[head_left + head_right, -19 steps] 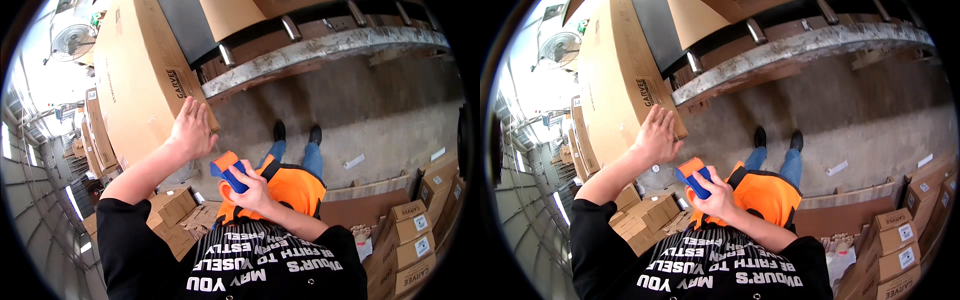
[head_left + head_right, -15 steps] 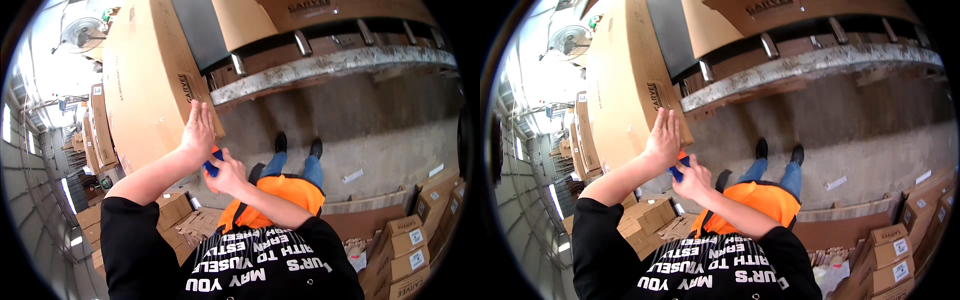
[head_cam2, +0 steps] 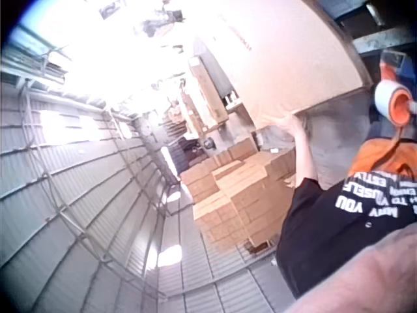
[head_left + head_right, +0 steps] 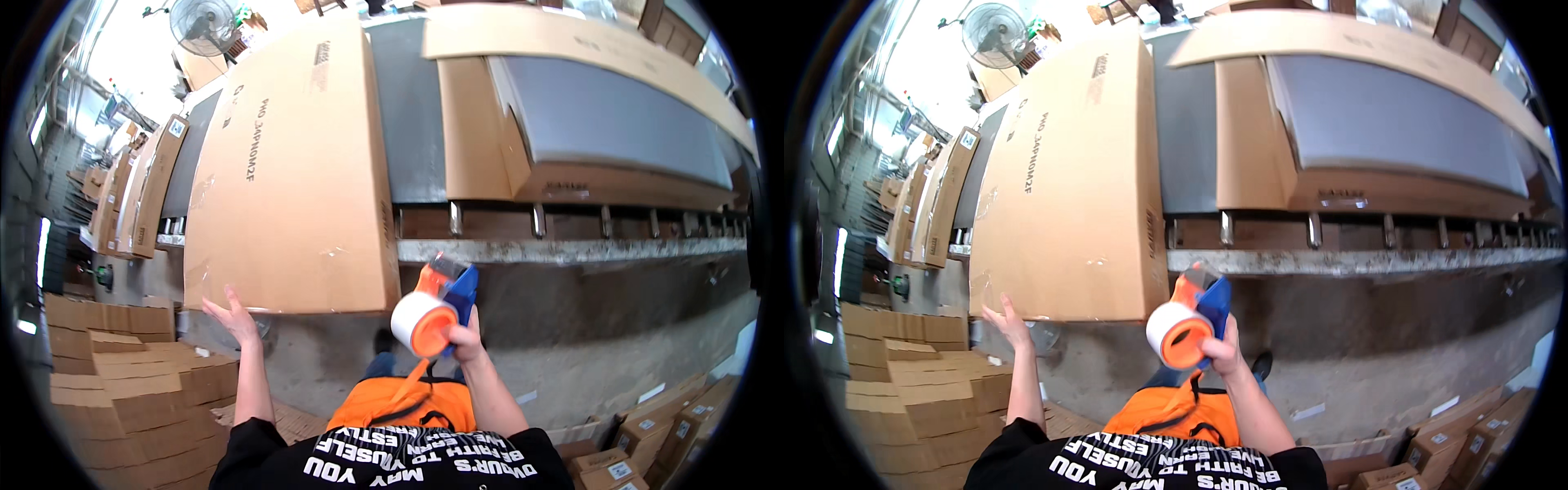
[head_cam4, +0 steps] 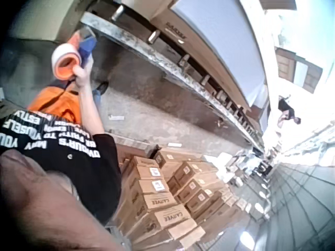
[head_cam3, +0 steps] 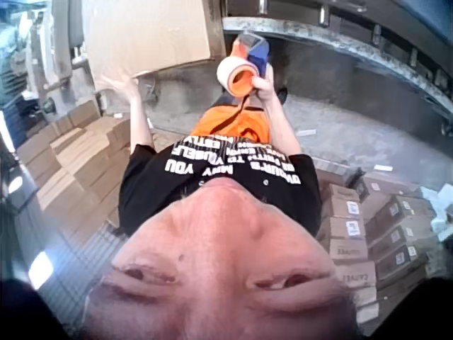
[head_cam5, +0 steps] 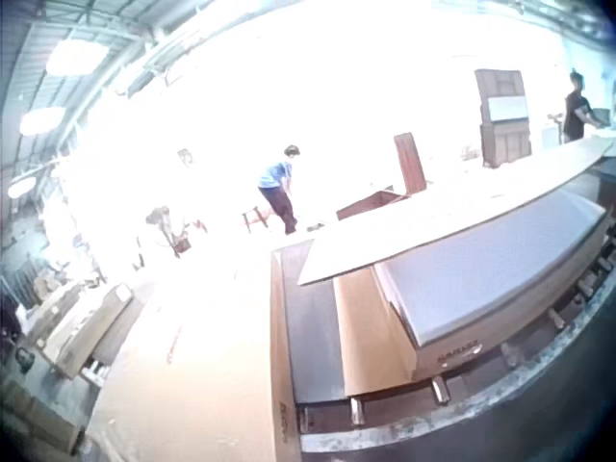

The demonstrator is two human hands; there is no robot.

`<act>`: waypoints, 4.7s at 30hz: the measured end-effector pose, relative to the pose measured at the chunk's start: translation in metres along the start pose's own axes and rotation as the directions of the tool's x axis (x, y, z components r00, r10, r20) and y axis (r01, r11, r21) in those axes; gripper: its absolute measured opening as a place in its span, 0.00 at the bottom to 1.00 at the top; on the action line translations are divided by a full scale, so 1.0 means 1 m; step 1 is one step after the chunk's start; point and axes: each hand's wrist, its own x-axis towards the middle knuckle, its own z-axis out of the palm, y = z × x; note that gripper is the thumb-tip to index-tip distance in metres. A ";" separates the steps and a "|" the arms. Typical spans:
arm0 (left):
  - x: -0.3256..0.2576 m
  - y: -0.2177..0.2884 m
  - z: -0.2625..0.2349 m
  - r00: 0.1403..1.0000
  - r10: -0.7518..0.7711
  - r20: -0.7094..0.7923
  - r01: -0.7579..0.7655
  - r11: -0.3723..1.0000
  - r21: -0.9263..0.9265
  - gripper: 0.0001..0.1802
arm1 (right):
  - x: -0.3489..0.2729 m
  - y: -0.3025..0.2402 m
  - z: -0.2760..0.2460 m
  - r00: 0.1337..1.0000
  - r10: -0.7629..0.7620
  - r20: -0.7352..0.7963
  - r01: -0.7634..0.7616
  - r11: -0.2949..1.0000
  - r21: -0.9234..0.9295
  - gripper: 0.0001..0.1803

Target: The person places foam sheets into a large cardboard box on a conveyor belt, folds the box closed, and seals the seams and edges with tape using a handheld tape dispenser.

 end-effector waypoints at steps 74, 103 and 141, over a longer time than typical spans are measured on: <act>0.393 -0.104 0.191 0.840 0.136 0.525 -0.393 0.820 0.417 0.36 | 0.526 0.107 0.234 0.809 -0.566 0.158 -0.035 -0.314 -0.949 0.62; 0.338 -0.209 0.019 0.778 -0.298 0.553 0.326 0.944 0.050 0.37 | 0.277 0.065 0.168 0.817 -0.576 -0.003 -0.045 -0.059 -0.997 0.24; 0.140 -0.076 -0.028 -0.005 0.795 0.607 -0.807 0.355 -0.472 0.49 | 0.102 0.278 0.122 0.720 0.049 -0.692 0.256 0.909 0.330 0.28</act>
